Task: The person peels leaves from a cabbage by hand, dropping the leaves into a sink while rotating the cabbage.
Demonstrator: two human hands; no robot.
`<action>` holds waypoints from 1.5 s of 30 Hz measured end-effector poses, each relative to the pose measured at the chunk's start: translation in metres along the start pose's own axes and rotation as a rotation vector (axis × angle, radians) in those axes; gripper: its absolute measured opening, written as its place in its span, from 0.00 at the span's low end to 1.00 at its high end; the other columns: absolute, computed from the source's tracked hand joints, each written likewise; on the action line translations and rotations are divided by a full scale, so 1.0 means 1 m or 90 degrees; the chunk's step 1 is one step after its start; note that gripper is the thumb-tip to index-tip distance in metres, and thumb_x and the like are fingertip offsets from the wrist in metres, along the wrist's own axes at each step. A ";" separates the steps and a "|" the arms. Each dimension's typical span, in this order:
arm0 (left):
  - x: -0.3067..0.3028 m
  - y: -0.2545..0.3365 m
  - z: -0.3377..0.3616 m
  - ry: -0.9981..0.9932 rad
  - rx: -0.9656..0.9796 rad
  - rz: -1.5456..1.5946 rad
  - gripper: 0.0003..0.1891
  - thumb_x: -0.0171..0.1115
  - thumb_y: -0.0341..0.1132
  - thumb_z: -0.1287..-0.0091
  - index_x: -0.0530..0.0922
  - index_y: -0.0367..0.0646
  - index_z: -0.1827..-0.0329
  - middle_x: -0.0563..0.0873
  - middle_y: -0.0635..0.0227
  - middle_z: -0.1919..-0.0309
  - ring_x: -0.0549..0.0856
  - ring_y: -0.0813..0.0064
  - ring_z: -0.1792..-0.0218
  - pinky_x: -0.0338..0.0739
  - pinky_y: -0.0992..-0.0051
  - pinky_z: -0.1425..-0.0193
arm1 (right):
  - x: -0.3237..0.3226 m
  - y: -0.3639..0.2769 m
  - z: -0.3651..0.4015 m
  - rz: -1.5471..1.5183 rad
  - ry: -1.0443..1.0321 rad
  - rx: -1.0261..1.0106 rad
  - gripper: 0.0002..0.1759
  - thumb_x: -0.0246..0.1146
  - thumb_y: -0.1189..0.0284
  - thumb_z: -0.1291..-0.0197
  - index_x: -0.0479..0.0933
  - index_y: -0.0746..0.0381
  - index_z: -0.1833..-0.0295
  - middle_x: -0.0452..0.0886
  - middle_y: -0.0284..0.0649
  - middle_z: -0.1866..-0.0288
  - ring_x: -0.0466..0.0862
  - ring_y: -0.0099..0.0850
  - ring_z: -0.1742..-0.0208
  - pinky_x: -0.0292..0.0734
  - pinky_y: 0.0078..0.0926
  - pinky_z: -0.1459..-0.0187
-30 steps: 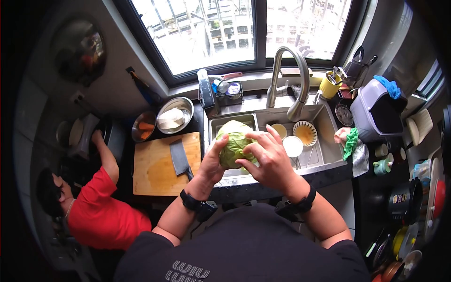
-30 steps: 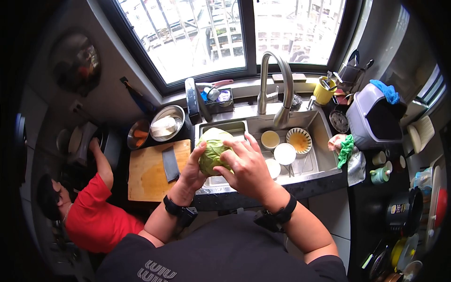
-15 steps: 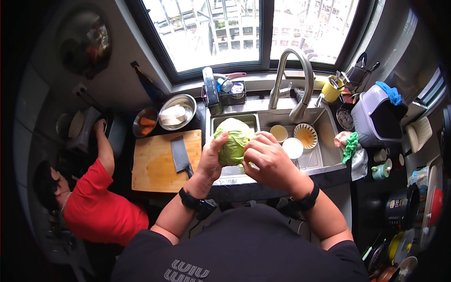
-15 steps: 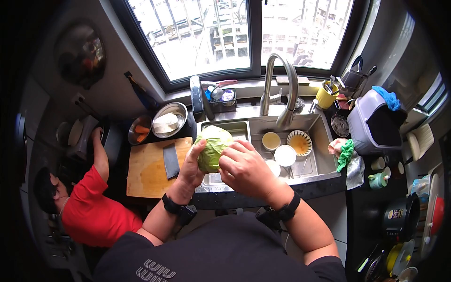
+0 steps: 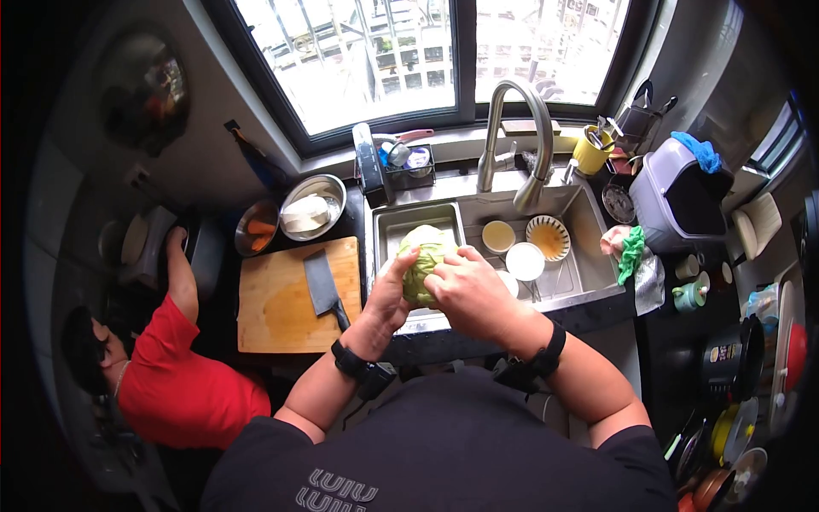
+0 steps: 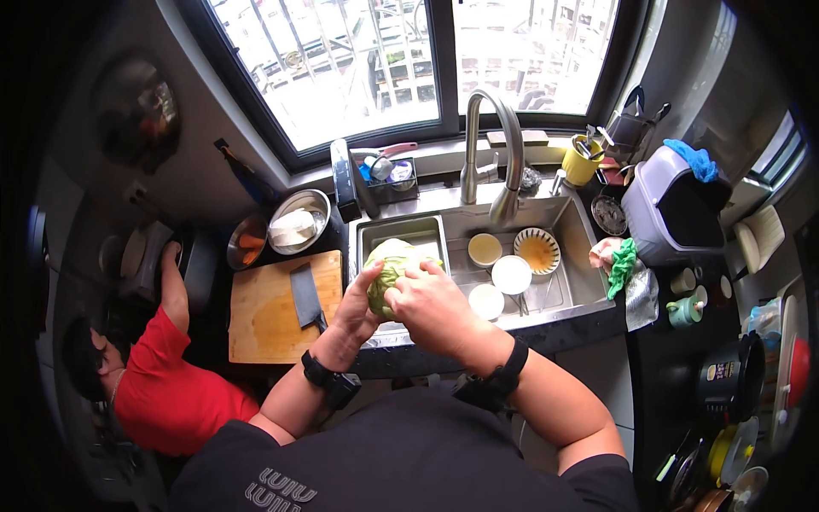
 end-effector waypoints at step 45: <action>-0.004 0.039 0.001 -0.107 0.004 0.147 0.47 0.59 0.76 0.32 0.72 0.50 0.21 0.82 0.56 0.30 0.85 0.49 0.35 0.84 0.46 0.34 | -0.020 -0.005 0.019 -0.227 0.221 -0.080 0.04 0.68 0.73 0.41 0.82 0.59 0.60 0.90 0.41 0.60 0.91 0.37 0.57 0.83 0.37 0.52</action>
Point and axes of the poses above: each hand's wrist, its own z-axis away from the middle knuckle, its own x-axis out of the palm, y = z × x, the point moved 8 cm from there along -z, towards the middle knuckle
